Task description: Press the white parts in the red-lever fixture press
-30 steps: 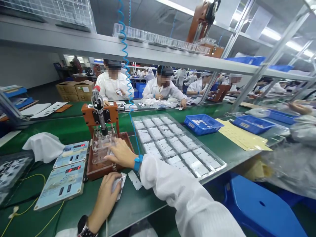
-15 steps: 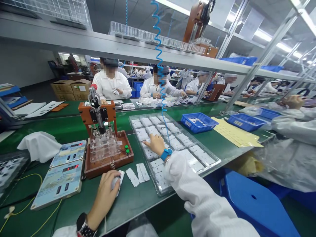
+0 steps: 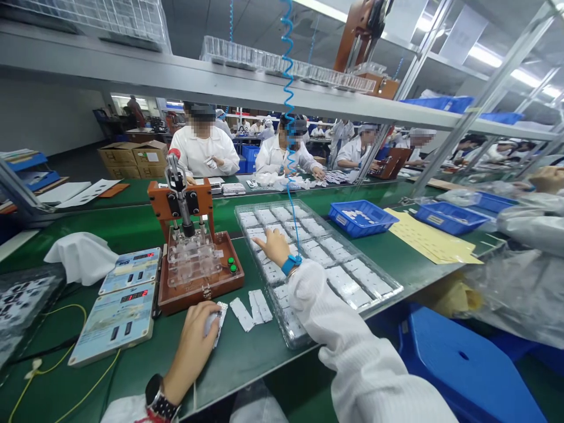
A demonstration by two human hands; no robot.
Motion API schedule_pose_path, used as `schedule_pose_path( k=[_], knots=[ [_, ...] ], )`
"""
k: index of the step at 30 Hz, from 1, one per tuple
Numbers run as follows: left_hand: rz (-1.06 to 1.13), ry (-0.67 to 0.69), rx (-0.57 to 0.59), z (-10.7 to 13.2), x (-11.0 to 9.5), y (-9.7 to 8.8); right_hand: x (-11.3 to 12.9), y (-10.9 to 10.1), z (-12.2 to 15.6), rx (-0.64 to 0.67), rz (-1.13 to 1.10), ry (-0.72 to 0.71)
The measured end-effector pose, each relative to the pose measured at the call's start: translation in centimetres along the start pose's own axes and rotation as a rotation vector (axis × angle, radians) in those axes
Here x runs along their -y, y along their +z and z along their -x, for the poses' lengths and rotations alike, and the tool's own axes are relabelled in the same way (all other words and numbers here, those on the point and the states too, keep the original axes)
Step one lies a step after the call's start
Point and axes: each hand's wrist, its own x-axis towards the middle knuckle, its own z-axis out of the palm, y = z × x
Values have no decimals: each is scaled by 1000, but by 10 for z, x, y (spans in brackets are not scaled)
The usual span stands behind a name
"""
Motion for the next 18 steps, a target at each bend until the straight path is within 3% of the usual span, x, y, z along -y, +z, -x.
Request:
schedule_pose_path(
  k=[9, 18],
  knots=[
    [1, 22, -8, 1, 1, 1, -25, 10, 7, 255, -52, -316],
    [2, 7, 8, 1, 0, 2, -28, 10, 3, 279, 7, -373]
  ],
)
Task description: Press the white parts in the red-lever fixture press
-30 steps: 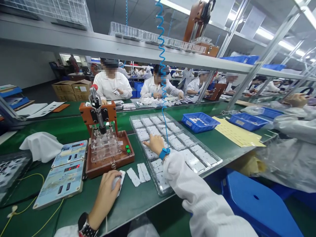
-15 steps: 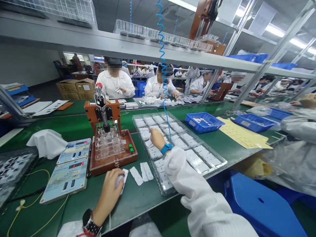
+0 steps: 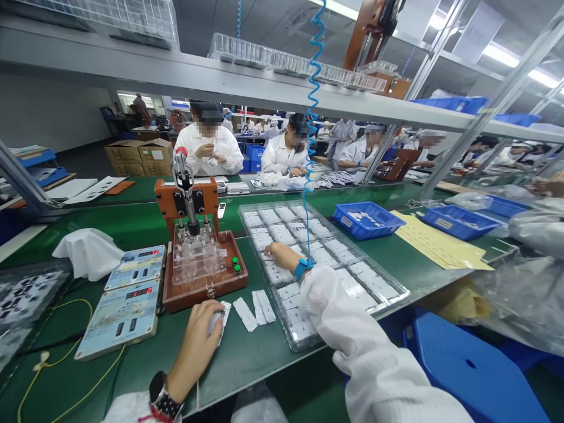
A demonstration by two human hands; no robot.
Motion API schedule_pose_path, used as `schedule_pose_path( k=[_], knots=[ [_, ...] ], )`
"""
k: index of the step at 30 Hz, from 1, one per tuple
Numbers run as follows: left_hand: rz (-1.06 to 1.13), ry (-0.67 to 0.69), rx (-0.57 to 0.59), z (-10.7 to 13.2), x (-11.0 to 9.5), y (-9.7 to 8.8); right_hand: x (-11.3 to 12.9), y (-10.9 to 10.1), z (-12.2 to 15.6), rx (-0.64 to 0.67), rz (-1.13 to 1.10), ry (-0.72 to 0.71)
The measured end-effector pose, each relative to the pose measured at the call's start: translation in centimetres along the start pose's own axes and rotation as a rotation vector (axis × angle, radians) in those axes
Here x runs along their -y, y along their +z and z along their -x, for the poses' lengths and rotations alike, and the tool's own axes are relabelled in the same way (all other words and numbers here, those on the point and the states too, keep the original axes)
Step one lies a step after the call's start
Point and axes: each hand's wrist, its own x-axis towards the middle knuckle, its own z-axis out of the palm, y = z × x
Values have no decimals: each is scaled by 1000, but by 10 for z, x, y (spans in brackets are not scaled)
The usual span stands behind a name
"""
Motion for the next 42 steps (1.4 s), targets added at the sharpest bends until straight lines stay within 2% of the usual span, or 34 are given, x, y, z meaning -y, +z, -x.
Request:
schedule_pose_path(
  k=[3, 6, 8, 11, 14, 16, 18, 22, 25, 29, 34, 39, 42],
  knots=[
    [28, -24, 9, -2, 2, -1, 2, -2, -3, -38, 17, 3],
    [64, -63, 62, -1, 4, -10, 7, -4, -2, -102, 33, -6],
    [81, -83, 175, 0, 3, -22, 14, -5, 2, -161, 35, -11],
    [54, -96, 405, 2, -1, -39, 35, -5, 18, -243, 12, -18],
    [-43, -87, 487, 3, -6, -48, 70, -1, 43, -254, -196, -147],
    [-95, -69, 476, 4, -10, -52, 96, 5, 62, -170, -353, -286],
    [-107, -42, 455, 7, -13, -59, 119, 14, 77, -67, -370, -368],
    [-118, -20, 359, 9, -16, -90, 144, 33, 89, -3, -254, -356],
    [-181, 26, 222, -6, -14, -116, 151, 43, 87, 12, -212, -359],
    [-262, 112, 118, -49, -1, -129, 155, 48, 85, 9, -222, -364],
    [-339, 101, 195, -95, 17, -121, 147, 30, 83, -99, -461, -367],
    [-373, 197, 257, -106, 26, -117, 130, -3, 58, -272, -694, -359],
    [-335, 202, 254, -105, 28, -119, 120, -10, 31, -302, -766, -400]
  ],
)
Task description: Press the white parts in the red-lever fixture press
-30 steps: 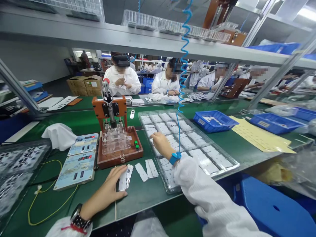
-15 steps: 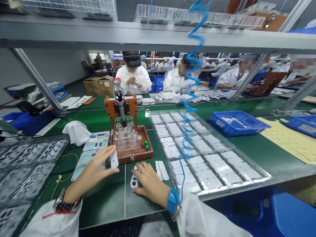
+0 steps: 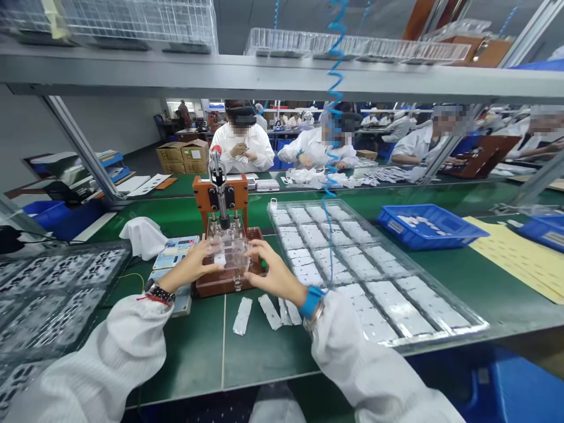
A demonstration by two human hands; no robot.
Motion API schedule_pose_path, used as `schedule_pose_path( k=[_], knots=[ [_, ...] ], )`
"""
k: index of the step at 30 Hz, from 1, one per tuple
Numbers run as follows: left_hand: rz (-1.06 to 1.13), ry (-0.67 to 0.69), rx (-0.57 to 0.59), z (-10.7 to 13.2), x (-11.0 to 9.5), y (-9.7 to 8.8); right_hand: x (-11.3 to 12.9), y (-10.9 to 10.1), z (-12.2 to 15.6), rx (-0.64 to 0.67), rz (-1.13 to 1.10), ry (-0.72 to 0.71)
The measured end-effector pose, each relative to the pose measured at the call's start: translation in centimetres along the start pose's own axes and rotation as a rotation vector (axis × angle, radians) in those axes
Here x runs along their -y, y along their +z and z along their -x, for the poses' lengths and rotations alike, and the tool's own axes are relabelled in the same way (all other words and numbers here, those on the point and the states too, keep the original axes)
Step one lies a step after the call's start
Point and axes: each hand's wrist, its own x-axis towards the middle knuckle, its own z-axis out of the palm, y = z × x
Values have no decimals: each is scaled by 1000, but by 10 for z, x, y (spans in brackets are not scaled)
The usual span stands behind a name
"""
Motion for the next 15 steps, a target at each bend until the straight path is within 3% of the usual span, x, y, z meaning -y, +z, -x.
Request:
schedule_pose_path(
  k=[4, 9, 15],
  knots=[
    [104, 9, -9, 0, 0, -2, -24, 2, -26, 46, 65, -70],
    [242, 16, -18, -1, -5, -3, -39, 6, -39, 168, 131, -16],
    [161, -41, -45, 6, -7, -5, -42, 6, -44, 236, 202, 30]
  ],
)
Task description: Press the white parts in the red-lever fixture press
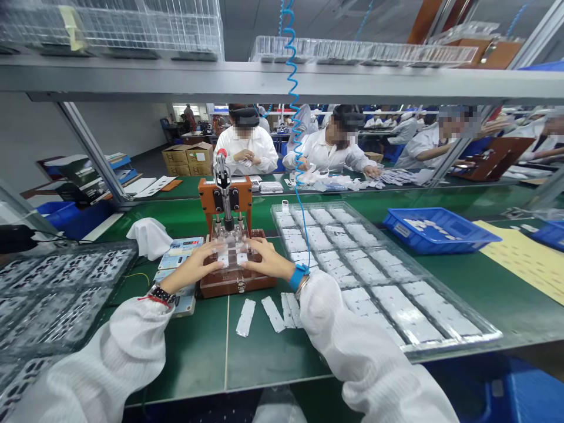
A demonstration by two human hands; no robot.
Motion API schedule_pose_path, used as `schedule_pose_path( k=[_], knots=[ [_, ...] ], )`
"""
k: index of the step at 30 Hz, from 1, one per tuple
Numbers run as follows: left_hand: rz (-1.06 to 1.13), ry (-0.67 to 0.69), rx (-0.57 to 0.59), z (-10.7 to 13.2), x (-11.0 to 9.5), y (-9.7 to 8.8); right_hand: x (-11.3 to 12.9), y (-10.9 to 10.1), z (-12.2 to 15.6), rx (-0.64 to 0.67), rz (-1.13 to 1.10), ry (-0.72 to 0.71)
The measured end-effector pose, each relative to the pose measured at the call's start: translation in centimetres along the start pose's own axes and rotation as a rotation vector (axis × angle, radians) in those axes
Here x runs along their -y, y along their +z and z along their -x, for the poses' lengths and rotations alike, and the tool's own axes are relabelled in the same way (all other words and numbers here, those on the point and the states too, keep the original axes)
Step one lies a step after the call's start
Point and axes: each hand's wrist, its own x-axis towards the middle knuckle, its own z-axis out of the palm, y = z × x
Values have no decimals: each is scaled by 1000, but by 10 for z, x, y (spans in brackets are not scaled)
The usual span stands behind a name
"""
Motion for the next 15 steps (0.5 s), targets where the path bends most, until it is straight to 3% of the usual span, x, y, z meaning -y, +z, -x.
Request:
schedule_pose_path(
  k=[10, 12, 15],
  knots=[
    [-105, -25, 45, 6, 1, 6, 14, 2, -2, -53, 82, -25],
    [-100, -26, 30, 9, 1, 6, 15, -3, -6, -198, 26, -13],
    [-61, -35, -49, 15, 2, -2, 22, -30, -28, -665, -126, -5]
  ],
)
